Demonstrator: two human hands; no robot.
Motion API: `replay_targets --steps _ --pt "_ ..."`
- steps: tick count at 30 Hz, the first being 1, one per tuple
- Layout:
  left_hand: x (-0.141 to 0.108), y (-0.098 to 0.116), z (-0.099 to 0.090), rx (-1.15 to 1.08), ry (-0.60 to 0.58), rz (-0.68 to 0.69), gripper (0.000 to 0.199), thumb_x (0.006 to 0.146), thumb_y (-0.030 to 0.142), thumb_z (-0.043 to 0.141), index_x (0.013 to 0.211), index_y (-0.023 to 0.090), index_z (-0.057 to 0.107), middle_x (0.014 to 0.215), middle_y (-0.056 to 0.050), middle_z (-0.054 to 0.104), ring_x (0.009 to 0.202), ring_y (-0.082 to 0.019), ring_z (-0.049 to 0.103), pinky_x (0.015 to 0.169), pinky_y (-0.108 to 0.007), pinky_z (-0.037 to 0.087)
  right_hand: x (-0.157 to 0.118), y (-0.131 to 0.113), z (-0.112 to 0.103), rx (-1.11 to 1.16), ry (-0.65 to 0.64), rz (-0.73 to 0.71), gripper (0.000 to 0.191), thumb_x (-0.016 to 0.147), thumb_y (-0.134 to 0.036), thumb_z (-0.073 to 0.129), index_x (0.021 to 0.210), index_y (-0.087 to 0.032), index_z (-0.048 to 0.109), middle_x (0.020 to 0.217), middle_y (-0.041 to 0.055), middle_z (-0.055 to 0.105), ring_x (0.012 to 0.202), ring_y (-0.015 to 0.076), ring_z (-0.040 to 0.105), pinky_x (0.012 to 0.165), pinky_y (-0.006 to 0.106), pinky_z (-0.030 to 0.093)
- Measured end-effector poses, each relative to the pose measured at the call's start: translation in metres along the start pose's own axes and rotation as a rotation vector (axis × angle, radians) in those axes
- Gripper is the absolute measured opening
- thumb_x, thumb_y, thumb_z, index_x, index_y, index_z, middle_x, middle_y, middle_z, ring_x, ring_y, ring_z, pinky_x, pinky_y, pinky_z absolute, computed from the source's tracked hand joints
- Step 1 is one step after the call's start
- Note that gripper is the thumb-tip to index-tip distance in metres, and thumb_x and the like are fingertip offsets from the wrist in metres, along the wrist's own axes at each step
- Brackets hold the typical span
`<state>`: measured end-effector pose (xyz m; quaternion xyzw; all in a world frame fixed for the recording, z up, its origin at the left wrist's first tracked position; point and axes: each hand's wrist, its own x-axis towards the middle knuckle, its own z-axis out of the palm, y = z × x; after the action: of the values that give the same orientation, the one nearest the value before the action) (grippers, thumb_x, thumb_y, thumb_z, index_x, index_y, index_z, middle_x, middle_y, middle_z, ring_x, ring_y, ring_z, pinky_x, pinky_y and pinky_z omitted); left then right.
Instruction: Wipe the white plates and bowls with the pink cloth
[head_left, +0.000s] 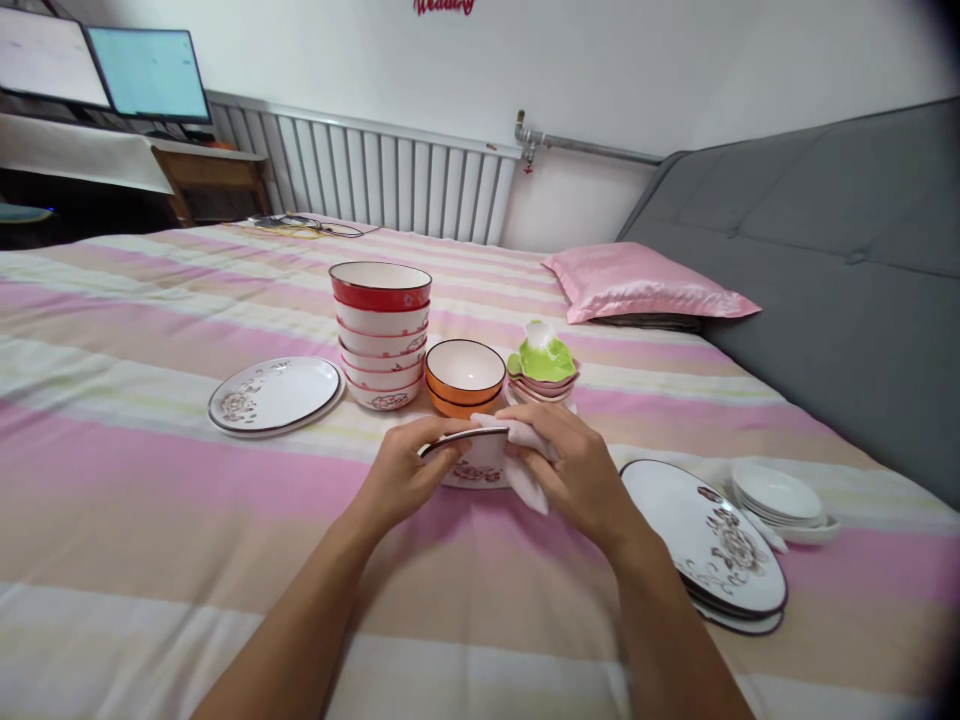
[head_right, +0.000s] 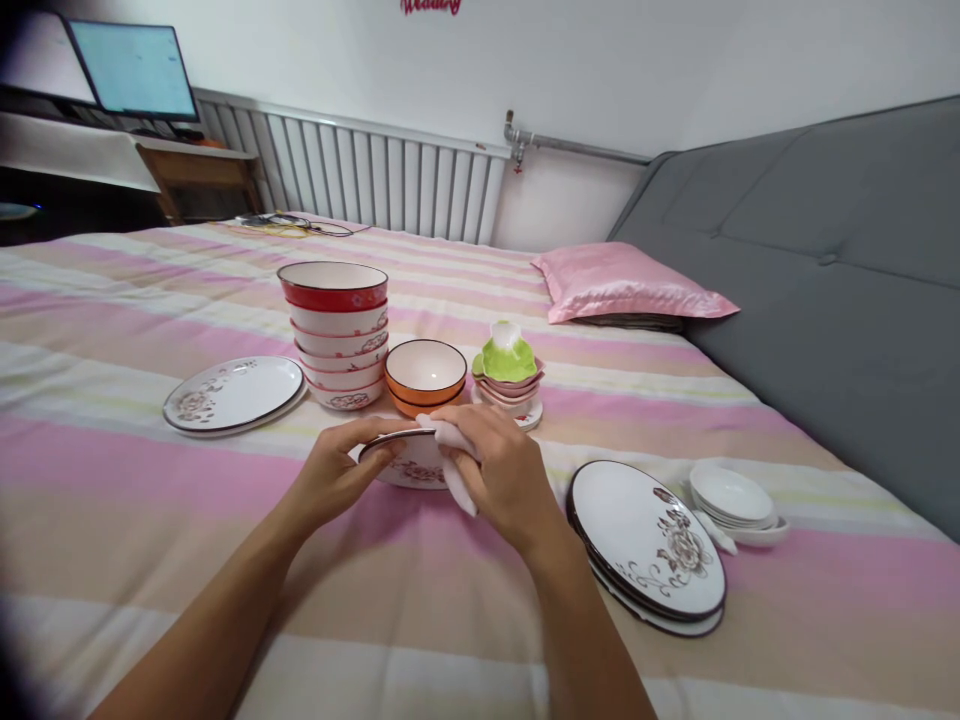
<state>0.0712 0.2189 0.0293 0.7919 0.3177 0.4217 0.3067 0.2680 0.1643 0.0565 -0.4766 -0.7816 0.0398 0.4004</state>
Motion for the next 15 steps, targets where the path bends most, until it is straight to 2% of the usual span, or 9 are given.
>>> replay_targets --steps 7,11,15 --pt "0.001 -0.001 0.000 0.047 0.012 -0.037 0.025 0.083 0.024 0.052 0.100 0.018 0.070 0.096 -0.006 0.071 0.088 -0.018 0.063 0.076 -0.026 0.047 0.000 0.008 -0.002 0.128 -0.007 0.102 0.026 0.085 -0.022 0.053 0.111 -0.025 0.058 0.108 0.0025 0.064 0.101 0.0197 0.058 0.088 0.032 0.044" --pt "0.002 -0.004 -0.001 0.047 0.044 -0.068 0.026 0.084 0.029 0.053 0.101 0.018 0.070 0.092 -0.004 0.072 0.081 -0.017 0.062 0.071 -0.024 0.047 -0.001 0.015 -0.001 0.193 0.005 0.164 0.025 0.084 -0.025 0.055 0.109 -0.024 0.058 0.107 0.0020 0.064 0.099 0.0190 0.058 0.086 0.030 0.043" --pt "0.003 -0.008 -0.004 -0.016 0.067 -0.158 0.030 0.083 0.034 0.054 0.103 0.018 0.069 0.096 -0.003 0.071 0.083 -0.017 0.062 0.072 -0.025 0.047 -0.002 0.024 0.001 0.221 0.005 0.228 0.026 0.084 -0.028 0.054 0.109 -0.023 0.058 0.106 0.0026 0.064 0.096 0.0193 0.059 0.084 0.030 0.043"
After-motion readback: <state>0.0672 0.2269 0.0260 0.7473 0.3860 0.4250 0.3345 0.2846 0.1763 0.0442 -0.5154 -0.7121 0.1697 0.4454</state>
